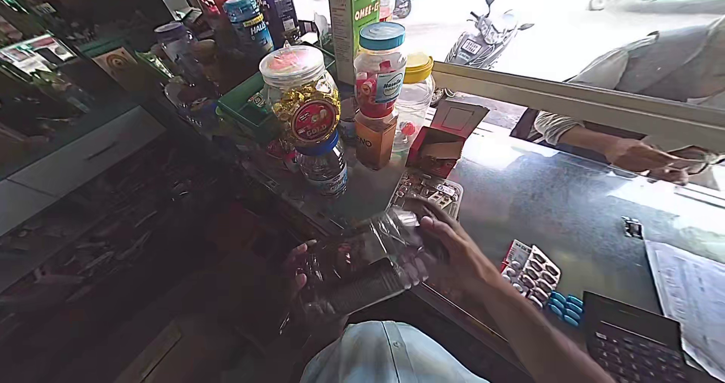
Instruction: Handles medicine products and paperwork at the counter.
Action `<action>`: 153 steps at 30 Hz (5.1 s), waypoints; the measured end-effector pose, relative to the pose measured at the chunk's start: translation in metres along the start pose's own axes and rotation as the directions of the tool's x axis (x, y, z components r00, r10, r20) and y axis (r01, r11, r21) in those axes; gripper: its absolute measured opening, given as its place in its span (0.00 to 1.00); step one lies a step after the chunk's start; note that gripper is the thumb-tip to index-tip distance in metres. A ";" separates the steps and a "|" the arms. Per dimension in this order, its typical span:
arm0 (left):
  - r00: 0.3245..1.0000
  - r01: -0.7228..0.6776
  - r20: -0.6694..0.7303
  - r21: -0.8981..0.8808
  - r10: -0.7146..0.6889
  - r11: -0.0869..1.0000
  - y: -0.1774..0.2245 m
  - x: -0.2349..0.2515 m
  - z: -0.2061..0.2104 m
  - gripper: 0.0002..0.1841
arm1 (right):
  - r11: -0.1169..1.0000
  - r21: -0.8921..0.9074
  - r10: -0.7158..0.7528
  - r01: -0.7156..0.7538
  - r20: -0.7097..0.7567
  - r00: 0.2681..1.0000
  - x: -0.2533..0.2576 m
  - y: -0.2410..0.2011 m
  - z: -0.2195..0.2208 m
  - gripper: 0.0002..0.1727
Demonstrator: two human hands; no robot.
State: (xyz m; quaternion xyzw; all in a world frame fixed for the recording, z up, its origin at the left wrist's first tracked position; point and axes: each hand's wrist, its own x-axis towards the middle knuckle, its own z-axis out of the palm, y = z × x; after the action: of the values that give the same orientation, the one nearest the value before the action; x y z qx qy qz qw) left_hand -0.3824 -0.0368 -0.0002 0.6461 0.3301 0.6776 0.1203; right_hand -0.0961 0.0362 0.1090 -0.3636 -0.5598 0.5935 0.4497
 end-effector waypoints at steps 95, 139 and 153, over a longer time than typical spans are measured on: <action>0.287 -0.014 0.659 0.729 -0.695 0.685 0.060 0.017 0.365 0.53 | 0.090 -0.105 0.182 -0.990 -0.976 0.120 -0.327 0.022 -0.340 0.47; -0.277 0.960 0.954 0.271 0.115 0.068 0.109 -0.027 0.280 0.15 | 0.438 -0.893 -0.559 0.106 -0.363 -0.745 -0.586 -0.066 0.136 0.21; -0.719 0.669 0.361 0.590 0.594 0.452 0.447 -0.267 0.322 0.10 | 0.620 -0.730 -0.340 -0.288 0.081 -0.937 -0.680 0.054 0.374 0.17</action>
State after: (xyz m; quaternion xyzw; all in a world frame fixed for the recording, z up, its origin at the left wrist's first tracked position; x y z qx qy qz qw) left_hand 0.0788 -0.4365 0.0396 0.4425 -0.0984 -0.4368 0.7770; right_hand -0.2278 -0.7278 0.0469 -0.4004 0.1376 -0.5851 0.6917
